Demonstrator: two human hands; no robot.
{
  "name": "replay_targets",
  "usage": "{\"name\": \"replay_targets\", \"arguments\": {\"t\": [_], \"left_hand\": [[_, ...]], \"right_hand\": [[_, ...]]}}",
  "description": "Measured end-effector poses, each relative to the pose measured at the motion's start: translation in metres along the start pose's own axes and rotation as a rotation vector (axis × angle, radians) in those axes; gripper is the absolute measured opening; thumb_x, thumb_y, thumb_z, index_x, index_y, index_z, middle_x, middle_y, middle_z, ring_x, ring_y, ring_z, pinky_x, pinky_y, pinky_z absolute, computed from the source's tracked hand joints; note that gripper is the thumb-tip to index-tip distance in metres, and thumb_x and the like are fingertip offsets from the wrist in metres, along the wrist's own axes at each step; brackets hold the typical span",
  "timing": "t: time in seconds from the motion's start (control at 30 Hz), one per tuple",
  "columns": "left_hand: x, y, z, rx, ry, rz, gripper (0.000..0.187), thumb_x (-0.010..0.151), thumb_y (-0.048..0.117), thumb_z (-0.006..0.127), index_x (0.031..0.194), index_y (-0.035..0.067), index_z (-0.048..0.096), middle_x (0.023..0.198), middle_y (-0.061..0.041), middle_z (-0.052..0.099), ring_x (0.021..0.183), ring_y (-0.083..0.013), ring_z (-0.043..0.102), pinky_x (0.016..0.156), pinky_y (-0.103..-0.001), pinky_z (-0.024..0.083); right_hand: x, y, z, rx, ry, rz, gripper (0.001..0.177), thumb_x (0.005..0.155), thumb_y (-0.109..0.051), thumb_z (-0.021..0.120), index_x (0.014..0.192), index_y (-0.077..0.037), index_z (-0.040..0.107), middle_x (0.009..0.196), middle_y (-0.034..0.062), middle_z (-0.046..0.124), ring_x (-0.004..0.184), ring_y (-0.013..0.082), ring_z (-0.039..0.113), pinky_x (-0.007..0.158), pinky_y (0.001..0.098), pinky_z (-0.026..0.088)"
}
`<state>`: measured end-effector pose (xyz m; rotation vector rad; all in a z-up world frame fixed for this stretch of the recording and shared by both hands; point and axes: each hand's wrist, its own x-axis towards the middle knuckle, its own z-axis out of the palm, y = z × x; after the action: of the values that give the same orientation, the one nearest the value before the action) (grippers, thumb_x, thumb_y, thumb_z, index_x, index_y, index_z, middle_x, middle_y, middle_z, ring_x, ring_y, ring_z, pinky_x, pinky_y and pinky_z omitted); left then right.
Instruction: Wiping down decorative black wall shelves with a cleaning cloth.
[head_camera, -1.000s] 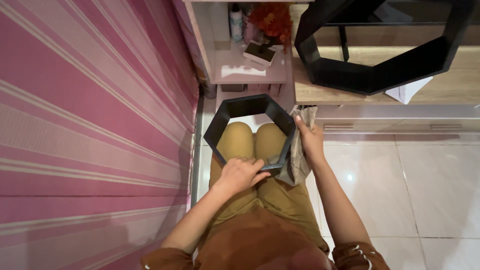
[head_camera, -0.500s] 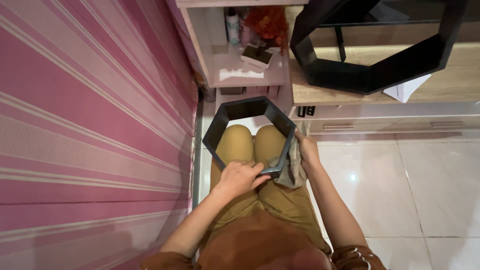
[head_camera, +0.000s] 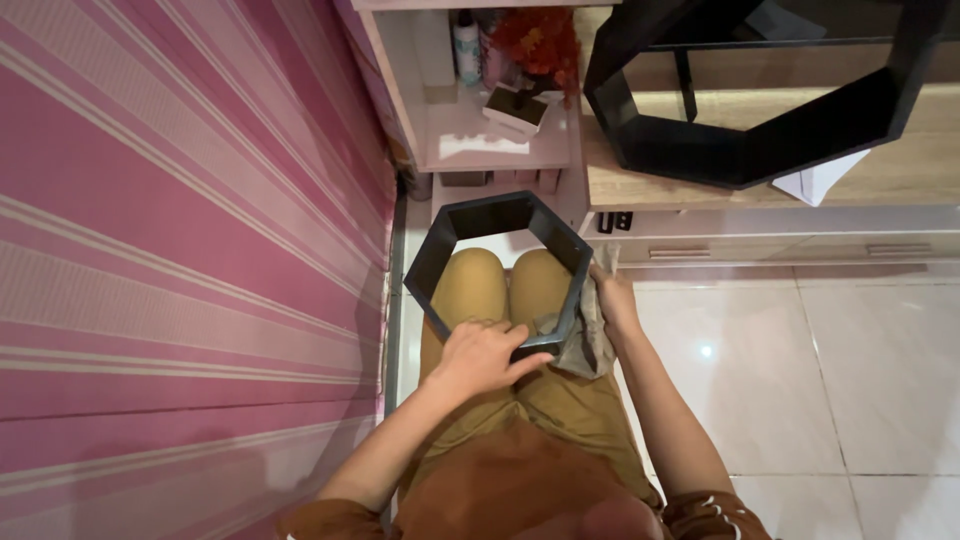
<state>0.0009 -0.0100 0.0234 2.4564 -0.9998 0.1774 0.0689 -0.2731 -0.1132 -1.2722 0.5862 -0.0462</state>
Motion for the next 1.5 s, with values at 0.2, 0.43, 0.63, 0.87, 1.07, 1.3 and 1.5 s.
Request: {"name": "replay_targets", "arguments": {"t": [0.2,0.43,0.63,0.87,1.07,1.3,1.5], "left_hand": [[0.026,0.028,0.035,0.143,0.131,-0.181,0.060,0.087,0.060,0.069,0.093,0.000,0.069,0.076,-0.018,0.070,0.071,-0.0347,0.070,0.071,-0.044,0.052],[0.026,0.024,0.077,-0.101,0.094,-0.186,0.029,0.096,0.030,0.066,0.099,0.002,0.062,0.084,-0.017,0.071,0.071,-0.0358,0.069,0.069,-0.046,0.054],[-0.005,-0.009,0.012,-0.122,-0.016,0.006,0.028,0.094,0.028,0.069,0.109,0.005,0.067,0.067,-0.017,0.067,0.066,-0.0409,0.065,0.065,-0.051,0.051],[-0.018,-0.012,-0.011,-0.073,-0.249,-0.044,0.025,0.088,0.028,0.070,0.106,0.011,0.068,0.064,-0.015,0.068,0.067,-0.0390,0.068,0.078,-0.050,0.049],[0.009,0.024,0.042,0.055,-0.075,-0.099,0.031,0.090,0.032,0.074,0.098,0.004,0.065,0.067,-0.015,0.068,0.063,-0.0364,0.069,0.059,-0.048,0.052],[0.016,0.031,0.052,0.042,0.044,-0.046,0.029,0.087,0.030,0.078,0.088,0.005,0.063,0.067,-0.013,0.067,0.060,-0.0327,0.069,0.057,-0.042,0.053],[0.017,0.030,0.052,0.043,0.072,-0.044,0.029,0.085,0.028,0.079,0.087,0.005,0.062,0.064,-0.014,0.066,0.058,-0.0331,0.067,0.056,-0.042,0.053]], "right_hand": [[-0.006,-0.004,0.004,-0.022,0.013,0.074,0.032,0.092,-0.021,0.067,0.109,0.006,0.070,0.090,0.0117,0.073,0.074,0.0221,0.067,0.067,0.0350,0.053],[-0.029,-0.017,0.001,0.024,0.031,-0.012,0.028,0.094,-0.023,0.068,0.107,0.002,0.072,0.091,0.0077,0.074,0.076,0.0172,0.068,0.068,0.0316,0.053],[-0.042,-0.037,-0.016,-0.012,-0.099,0.050,0.029,0.095,-0.030,0.071,0.107,-0.003,0.072,0.083,0.0068,0.071,0.067,0.0179,0.065,0.061,0.0338,0.051],[-0.071,-0.049,-0.025,-0.461,-0.173,-0.335,0.034,0.103,-0.030,0.073,0.097,0.004,0.071,0.087,0.0099,0.067,0.076,0.0188,0.061,0.067,0.0342,0.049],[-0.124,-0.078,-0.008,-0.761,-0.287,-0.835,0.022,0.094,-0.021,0.072,0.107,-0.003,0.073,0.096,0.0109,0.070,0.084,0.0255,0.068,0.074,0.0352,0.053],[-0.102,-0.072,-0.011,-1.105,-0.191,-0.812,0.026,0.094,-0.030,0.075,0.088,-0.005,0.072,0.085,0.0136,0.066,0.078,0.0362,0.065,0.068,0.0440,0.051],[-0.074,-0.108,0.034,-0.999,0.000,-0.863,0.025,0.095,-0.031,0.071,0.099,-0.008,0.078,0.094,0.0185,0.068,0.079,0.0409,0.066,0.069,0.0475,0.051]]}}
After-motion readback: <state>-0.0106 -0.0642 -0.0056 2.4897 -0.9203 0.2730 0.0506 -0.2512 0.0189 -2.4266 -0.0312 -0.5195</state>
